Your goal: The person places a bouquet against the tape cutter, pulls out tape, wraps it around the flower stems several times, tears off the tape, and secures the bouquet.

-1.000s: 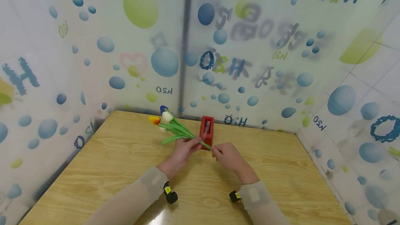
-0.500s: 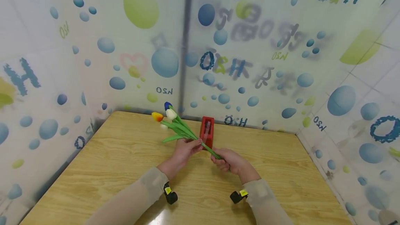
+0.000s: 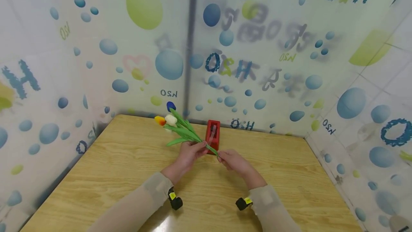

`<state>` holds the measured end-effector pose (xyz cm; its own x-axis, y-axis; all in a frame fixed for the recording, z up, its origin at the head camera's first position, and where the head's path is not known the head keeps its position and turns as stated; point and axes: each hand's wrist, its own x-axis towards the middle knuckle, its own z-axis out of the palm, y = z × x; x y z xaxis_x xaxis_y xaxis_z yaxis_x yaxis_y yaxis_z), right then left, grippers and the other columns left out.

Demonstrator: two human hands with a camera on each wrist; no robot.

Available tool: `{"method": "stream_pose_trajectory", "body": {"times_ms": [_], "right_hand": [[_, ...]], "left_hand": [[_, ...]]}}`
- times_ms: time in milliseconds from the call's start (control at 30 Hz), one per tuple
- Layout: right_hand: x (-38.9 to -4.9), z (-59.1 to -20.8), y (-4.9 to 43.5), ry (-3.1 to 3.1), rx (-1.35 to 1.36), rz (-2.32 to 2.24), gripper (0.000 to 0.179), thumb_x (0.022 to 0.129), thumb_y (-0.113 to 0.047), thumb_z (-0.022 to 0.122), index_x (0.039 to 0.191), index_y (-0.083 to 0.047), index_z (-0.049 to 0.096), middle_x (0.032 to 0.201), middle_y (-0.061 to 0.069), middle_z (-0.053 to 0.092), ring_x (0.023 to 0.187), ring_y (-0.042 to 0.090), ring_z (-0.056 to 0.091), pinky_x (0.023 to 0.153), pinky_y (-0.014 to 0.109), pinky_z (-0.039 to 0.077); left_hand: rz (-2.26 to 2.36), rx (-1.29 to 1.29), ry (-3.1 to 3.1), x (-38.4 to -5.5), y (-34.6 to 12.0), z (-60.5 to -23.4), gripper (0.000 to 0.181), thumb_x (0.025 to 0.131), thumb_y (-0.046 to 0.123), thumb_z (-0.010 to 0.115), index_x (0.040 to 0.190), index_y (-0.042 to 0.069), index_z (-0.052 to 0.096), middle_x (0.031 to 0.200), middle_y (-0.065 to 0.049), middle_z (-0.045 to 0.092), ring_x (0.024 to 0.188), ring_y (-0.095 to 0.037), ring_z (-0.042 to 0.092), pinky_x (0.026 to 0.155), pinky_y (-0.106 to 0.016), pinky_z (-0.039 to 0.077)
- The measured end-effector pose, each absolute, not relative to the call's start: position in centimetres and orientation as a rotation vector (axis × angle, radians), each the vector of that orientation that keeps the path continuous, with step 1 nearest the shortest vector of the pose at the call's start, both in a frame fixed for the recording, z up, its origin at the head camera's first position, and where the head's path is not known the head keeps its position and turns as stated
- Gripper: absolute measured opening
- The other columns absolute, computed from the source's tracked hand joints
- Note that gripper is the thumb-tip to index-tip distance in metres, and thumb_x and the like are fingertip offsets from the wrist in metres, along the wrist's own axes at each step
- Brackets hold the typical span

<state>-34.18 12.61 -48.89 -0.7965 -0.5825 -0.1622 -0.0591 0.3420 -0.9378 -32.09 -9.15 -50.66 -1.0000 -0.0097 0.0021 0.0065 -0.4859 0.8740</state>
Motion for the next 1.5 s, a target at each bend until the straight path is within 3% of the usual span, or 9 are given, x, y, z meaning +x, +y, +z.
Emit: {"method": "stream_pose_trajectory", "body": {"times_ms": [167, 367, 500, 600, 833, 967, 1133, 1300, 1500], "right_hand": [[-34.0, -48.4, 12.3, 2.72, -0.862, -1.115, 0.036, 0.114, -0.021, 0.049, 0.093, 0.001, 0.069, 0.069, -0.002, 0.051, 0.059, 0.008, 0.038, 0.057, 0.024, 0.037], [-34.1, -48.8, 12.5, 2.806, -0.974, -0.999, 0.032, 0.113, -0.019, 0.053, 0.091, -0.003, 0.07, 0.072, 0.004, 0.059, 0.061, 0.006, 0.038, 0.06, 0.023, 0.039], [-34.1, -48.8, 12.6, 2.729, -0.957, -1.025, 0.034, 0.114, -0.02, 0.051, 0.092, -0.003, 0.071, 0.068, -0.004, 0.053, 0.058, 0.006, 0.039, 0.056, 0.021, 0.038], [-34.1, -48.7, 12.8, 2.649, -0.931, -1.069, 0.037, 0.114, -0.02, 0.05, 0.093, -0.002, 0.073, 0.062, -0.006, 0.05, 0.053, 0.007, 0.039, 0.051, 0.021, 0.036], [-34.4, -48.6, 13.4, 2.462, -0.846, -1.2, 0.044, 0.115, -0.026, 0.049, 0.098, 0.004, 0.078, 0.061, -0.003, 0.061, 0.05, 0.008, 0.051, 0.049, 0.024, 0.047], [-34.4, -48.6, 13.7, 2.177, -0.698, -1.305, 0.056, 0.117, -0.037, 0.039, 0.108, 0.004, 0.077, 0.065, -0.003, 0.065, 0.049, 0.006, 0.049, 0.048, 0.024, 0.041], [-34.4, -48.7, 14.1, 1.797, -0.511, -1.416, 0.059, 0.119, -0.039, 0.027, 0.104, -0.008, 0.075, 0.06, -0.01, 0.056, 0.045, 0.001, 0.039, 0.045, 0.019, 0.032], [-34.4, -48.8, 14.0, 1.604, -0.397, -1.53, 0.049, 0.119, -0.036, 0.029, 0.092, -0.015, 0.064, 0.058, -0.014, 0.04, 0.045, -0.002, 0.033, 0.043, 0.015, 0.028], [-34.5, -48.8, 13.6, 1.713, -0.485, -1.502, 0.042, 0.118, -0.03, 0.032, 0.087, -0.015, 0.056, 0.061, -0.013, 0.037, 0.048, 0.0, 0.03, 0.045, 0.017, 0.027]], "left_hand": [[-2.732, 0.057, -1.53, -32.0, -9.1, -50.4, 0.015, 0.101, 0.0, 0.068, 0.092, 0.01, 0.073, 0.089, 0.0, 0.079, 0.081, -0.011, 0.077, 0.078, -0.023, 0.066], [-2.723, 0.101, -1.516, -32.1, -9.1, -50.6, 0.01, 0.101, -0.002, 0.069, 0.095, 0.006, 0.073, 0.099, -0.005, 0.079, 0.083, -0.011, 0.077, 0.078, -0.024, 0.066], [-2.707, 0.117, -1.539, -32.2, -9.1, -50.7, 0.002, 0.099, -0.001, 0.071, 0.1, 0.001, 0.071, 0.098, -0.004, 0.076, 0.081, -0.011, 0.076, 0.076, -0.023, 0.066], [-2.691, 0.112, -1.578, -32.3, -9.1, -50.8, 0.007, 0.099, -0.002, 0.071, 0.106, -0.004, 0.068, 0.094, -0.003, 0.074, 0.08, -0.011, 0.076, 0.075, -0.023, 0.066], [-2.666, 0.08, -1.63, -32.2, -9.1, -50.9, 0.006, 0.101, -0.004, 0.067, 0.106, -0.006, 0.068, 0.09, -0.002, 0.076, 0.078, -0.011, 0.075, 0.074, -0.022, 0.065], [-2.667, 0.05, -1.631, -32.2, -9.1, -50.9, 0.005, 0.101, -0.005, 0.066, 0.103, -0.002, 0.069, 0.089, -0.001, 0.075, 0.077, -0.011, 0.075, 0.074, -0.022, 0.065], [-2.658, 0.027, -1.666, -32.1, -9.1, -50.9, 0.006, 0.101, -0.004, 0.066, 0.101, 0.0, 0.07, 0.088, 0.001, 0.075, 0.077, -0.01, 0.075, 0.074, -0.022, 0.065], [-2.67, 0.033, -1.661, -32.1, -9.1, -50.9, 0.007, 0.101, -0.003, 0.066, 0.101, 0.002, 0.071, 0.089, 0.001, 0.076, 0.078, -0.01, 0.075, 0.074, -0.021, 0.065], [-2.694, 0.033, -1.619, -32.0, -9.1, -50.6, 0.011, 0.102, -0.003, 0.066, 0.097, 0.006, 0.071, 0.088, 0.002, 0.075, 0.075, -0.008, 0.074, 0.073, -0.02, 0.064]]}}
